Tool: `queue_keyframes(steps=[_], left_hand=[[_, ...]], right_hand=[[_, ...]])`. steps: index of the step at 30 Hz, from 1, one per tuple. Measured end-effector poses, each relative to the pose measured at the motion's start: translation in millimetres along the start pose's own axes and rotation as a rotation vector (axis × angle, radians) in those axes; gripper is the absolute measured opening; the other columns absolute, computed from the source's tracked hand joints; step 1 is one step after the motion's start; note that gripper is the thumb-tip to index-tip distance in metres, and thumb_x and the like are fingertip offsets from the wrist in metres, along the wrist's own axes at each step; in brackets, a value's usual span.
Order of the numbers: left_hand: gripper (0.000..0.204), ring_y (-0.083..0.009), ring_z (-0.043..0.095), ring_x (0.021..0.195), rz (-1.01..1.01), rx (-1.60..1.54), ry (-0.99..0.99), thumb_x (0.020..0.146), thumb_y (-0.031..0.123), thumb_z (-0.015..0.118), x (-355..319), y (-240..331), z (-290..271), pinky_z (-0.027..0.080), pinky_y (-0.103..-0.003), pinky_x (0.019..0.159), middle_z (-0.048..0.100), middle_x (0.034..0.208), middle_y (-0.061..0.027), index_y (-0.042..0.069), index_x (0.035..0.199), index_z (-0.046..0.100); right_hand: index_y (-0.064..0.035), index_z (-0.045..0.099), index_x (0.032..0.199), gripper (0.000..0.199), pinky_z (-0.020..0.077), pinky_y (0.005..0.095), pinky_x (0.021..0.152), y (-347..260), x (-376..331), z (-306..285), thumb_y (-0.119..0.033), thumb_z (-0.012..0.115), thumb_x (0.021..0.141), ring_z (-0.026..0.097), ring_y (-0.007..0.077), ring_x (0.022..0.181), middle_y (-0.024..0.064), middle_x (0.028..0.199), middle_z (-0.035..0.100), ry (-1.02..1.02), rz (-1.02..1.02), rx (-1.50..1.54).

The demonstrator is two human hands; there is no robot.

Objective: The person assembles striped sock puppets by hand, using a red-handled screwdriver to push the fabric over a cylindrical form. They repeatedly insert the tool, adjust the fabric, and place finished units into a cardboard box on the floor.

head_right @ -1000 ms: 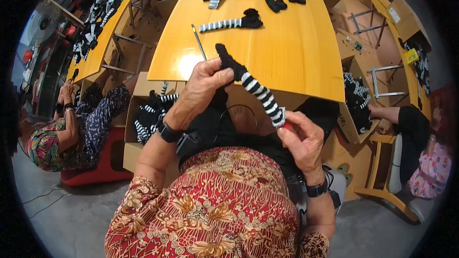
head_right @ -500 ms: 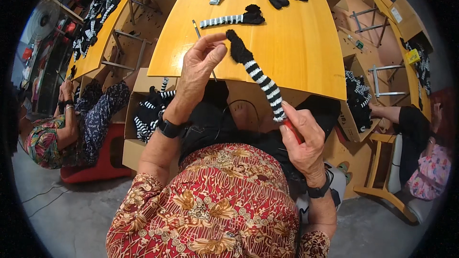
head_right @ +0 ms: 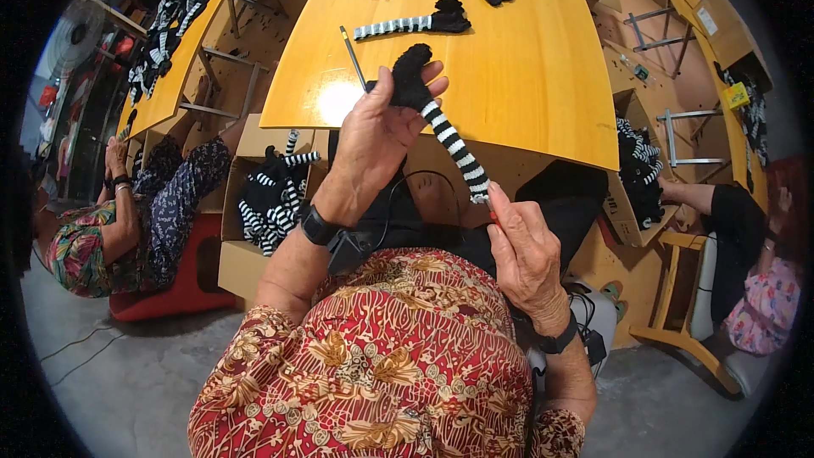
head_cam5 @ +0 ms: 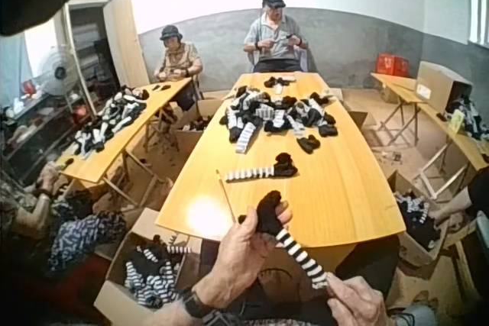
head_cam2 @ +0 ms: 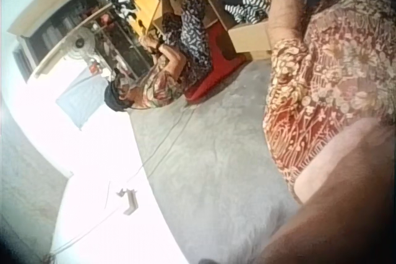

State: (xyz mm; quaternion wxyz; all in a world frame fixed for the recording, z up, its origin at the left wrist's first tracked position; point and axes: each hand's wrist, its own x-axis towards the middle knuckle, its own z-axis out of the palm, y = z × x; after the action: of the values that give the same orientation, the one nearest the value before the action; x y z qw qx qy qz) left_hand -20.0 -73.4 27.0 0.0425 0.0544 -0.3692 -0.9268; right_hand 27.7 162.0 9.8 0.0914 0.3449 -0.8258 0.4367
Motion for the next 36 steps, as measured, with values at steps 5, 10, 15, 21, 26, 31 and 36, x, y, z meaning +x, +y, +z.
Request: queue_keyframes(steps=[5, 10, 15, 21, 26, 31, 36], left_hand=[[0.045, -0.0206, 0.058, 0.116, 0.088, 0.030, 0.069, 0.103, 0.032, 0.044, -1, -25, 6, 0.048, -0.030, 0.090, 0.058, 0.130, -0.0108, 0.003, 0.137, 0.042], [0.044, -0.0209, 0.060, 0.111, 0.077, 0.011, 0.036, 0.100, 0.032, 0.050, -1, -37, 10, 0.049, -0.030, 0.090, 0.059, 0.128, -0.0099, 0.003, 0.133, 0.043], [0.032, -0.0140, 0.065, 0.101, 0.082, 0.281, 0.028, 0.094, 0.026, 0.063, 5, 6, -15, 0.053, -0.027, 0.081, 0.067, 0.114, -0.0070, 0.005, 0.118, 0.062], [0.027, -0.0150, 0.068, 0.090, 0.030, 0.456, -0.113, 0.094, 0.018, 0.062, 9, 16, -24, 0.055, -0.028, 0.082, 0.071, 0.098, -0.0099, 0.002, 0.115, 0.063], [0.021, -0.0162, 0.067, 0.094, 0.214, 0.245, -0.016, 0.095, 0.018, 0.060, 13, -21, -29, 0.054, -0.028, 0.085, 0.071, 0.100, -0.0110, 0.002, 0.109, 0.062], [0.017, -0.0153, 0.066, 0.091, 0.154, 0.115, 0.133, 0.097, 0.019, 0.057, 18, -37, -12, 0.053, -0.025, 0.079, 0.070, 0.101, -0.0117, 0.004, 0.104, 0.060], [0.018, -0.0095, 0.065, 0.085, 0.134, 0.185, 0.089, 0.097, 0.023, 0.057, 15, -48, -14, 0.050, -0.021, 0.070, 0.070, 0.099, -0.0087, 0.007, 0.102, 0.062]], right_hand=[[-0.0014, 0.053, 0.134, 0.045, 0.0460, 0.0282, 0.067, -4, 0, 12, 0.001, 0.055, 0.089, 0.054, 0.0179, 0.075, 0.0091, 0.087, 0.053, 0.032, 0.169, 0.210], [-0.0004, 0.052, 0.134, 0.044, 0.0457, 0.0280, 0.070, -2, 5, 16, 0.000, 0.055, 0.089, 0.054, 0.0173, 0.077, 0.0086, 0.089, 0.054, 0.076, 0.168, 0.229], [0.0008, 0.056, 0.129, 0.046, 0.0461, 0.0296, 0.067, 2, 8, -1, 0.006, 0.059, 0.083, 0.055, 0.0216, 0.074, 0.0113, 0.086, 0.055, 0.039, 0.011, 0.098], [0.0014, 0.054, 0.130, 0.047, 0.0460, 0.0316, 0.065, -5, 11, -5, 0.007, 0.057, 0.083, 0.054, 0.0248, 0.072, 0.0128, 0.086, 0.053, -0.025, -0.020, 0.060], [-0.0012, 0.050, 0.135, 0.047, 0.0446, 0.0283, 0.063, -12, 10, 2, 0.003, 0.052, 0.089, 0.052, 0.0180, 0.068, 0.0097, 0.087, 0.050, -0.048, 0.120, 0.162], [-0.0038, 0.046, 0.140, 0.047, 0.0436, 0.0212, 0.055, -23, 9, 18, -0.001, 0.049, 0.094, 0.047, 0.0071, 0.065, 0.0038, 0.088, 0.049, -0.007, 0.386, 0.390], [-0.0050, 0.047, 0.139, 0.046, 0.0437, 0.0207, 0.051, -22, 14, 24, -0.002, 0.049, 0.093, 0.047, 0.0060, 0.064, 0.0040, 0.093, 0.052, 0.059, 0.488, 0.439]])
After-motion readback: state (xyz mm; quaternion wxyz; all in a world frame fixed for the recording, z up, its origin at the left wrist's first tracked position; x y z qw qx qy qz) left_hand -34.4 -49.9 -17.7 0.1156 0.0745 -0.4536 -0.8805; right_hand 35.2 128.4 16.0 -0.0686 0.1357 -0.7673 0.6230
